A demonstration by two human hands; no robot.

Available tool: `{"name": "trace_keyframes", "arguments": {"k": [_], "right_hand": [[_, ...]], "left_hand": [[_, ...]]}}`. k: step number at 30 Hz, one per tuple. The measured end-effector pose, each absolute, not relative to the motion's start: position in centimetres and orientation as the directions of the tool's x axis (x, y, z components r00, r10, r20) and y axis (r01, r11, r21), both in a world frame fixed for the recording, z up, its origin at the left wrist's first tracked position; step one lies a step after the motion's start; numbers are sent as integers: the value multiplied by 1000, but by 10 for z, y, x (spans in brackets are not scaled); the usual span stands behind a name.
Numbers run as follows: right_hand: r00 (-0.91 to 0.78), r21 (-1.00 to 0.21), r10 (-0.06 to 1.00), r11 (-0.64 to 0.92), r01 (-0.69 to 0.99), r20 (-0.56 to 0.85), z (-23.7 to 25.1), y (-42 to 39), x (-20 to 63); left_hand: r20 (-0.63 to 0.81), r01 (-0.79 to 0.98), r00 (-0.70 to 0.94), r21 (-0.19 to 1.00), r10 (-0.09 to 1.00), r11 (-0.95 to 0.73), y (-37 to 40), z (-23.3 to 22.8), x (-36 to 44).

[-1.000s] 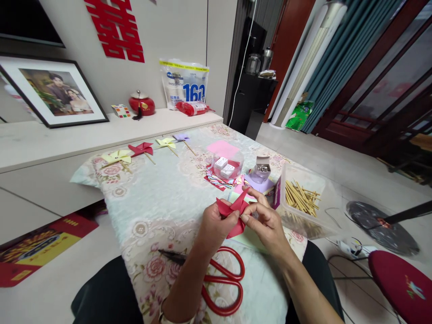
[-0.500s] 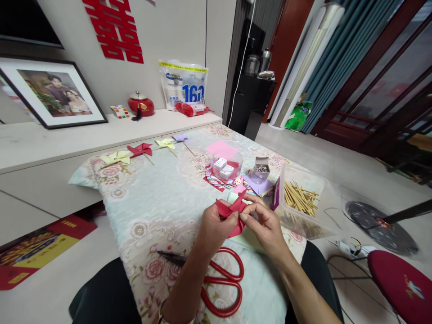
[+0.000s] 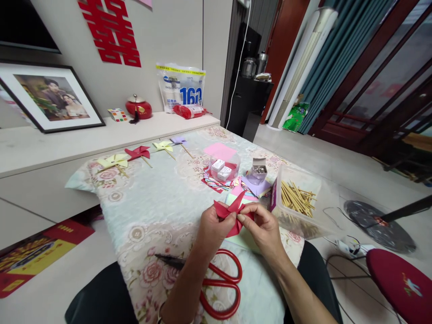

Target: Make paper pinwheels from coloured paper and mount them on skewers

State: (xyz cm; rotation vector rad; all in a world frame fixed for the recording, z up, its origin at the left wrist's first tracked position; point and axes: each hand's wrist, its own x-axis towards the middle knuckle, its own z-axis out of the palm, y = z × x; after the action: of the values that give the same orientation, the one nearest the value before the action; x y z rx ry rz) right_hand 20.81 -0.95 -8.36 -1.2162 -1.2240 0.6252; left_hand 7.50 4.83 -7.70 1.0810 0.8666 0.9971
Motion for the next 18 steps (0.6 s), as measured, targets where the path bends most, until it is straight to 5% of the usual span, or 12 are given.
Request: {"name": "trace_keyframes", "arguments": {"k": [18], "right_hand": [[425,-968,869,233,97,252,-86,-6,203]], "left_hand": [[-123,-242,290,950,949,197,46,-77,79]]}}
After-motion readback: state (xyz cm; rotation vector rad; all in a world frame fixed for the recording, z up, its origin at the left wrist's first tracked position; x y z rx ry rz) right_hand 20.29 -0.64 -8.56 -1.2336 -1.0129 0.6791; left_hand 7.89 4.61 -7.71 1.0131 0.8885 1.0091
